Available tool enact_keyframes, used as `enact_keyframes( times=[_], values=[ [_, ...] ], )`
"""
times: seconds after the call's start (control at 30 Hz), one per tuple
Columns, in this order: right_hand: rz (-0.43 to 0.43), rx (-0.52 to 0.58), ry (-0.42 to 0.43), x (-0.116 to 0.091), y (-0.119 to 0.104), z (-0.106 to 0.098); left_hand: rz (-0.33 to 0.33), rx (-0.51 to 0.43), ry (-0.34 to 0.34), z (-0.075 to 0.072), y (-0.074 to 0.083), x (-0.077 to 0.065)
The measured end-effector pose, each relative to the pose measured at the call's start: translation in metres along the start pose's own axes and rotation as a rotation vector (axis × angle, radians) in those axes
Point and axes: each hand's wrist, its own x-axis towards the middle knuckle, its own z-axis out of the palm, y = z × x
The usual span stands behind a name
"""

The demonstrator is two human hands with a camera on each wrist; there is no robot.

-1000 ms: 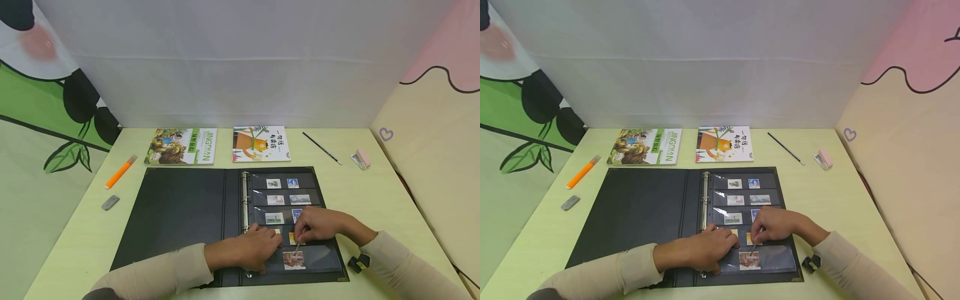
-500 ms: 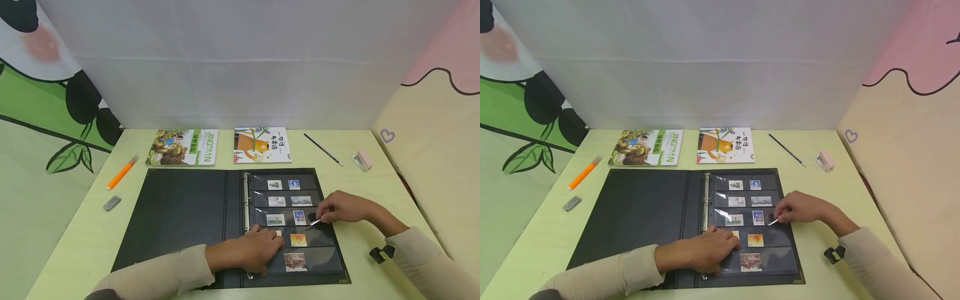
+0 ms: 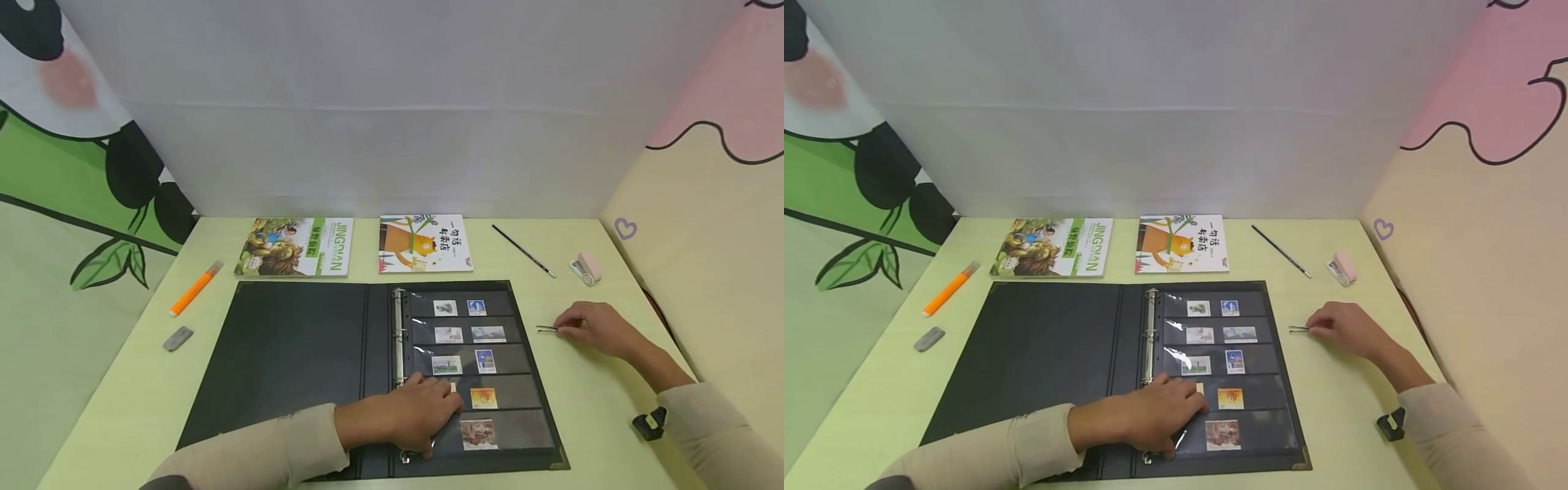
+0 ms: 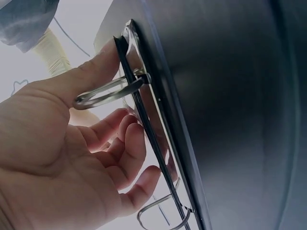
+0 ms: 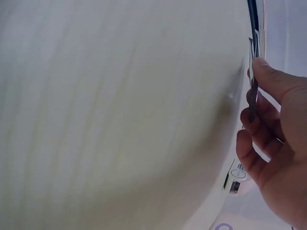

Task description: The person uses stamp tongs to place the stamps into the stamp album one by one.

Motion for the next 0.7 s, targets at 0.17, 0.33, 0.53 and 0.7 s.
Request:
enact_keyframes(
  times=[0.17,0.33,0.53,0.7],
  values=[
    [0.000,-0.022,0.050,-0.004,0.004,-0.003,0.014,-0.001,0.018,0.000,0.000,0.002],
    [0.019,0.000,0.024,-0.006,0.007,-0.003,0.035,-0.016,0.029,-0.001,0.000,0.002],
    [0.008,-0.010,0.005,-0.002,0.006,-0.006,0.069,0.024,0.024,-0.004,-0.002,-0.001],
    [-0.031,-0.017,0.052,0.005,-0.004,-0.018,0.085,0.026,0.049,-0.012,-0.011,-0.003]
  ],
)
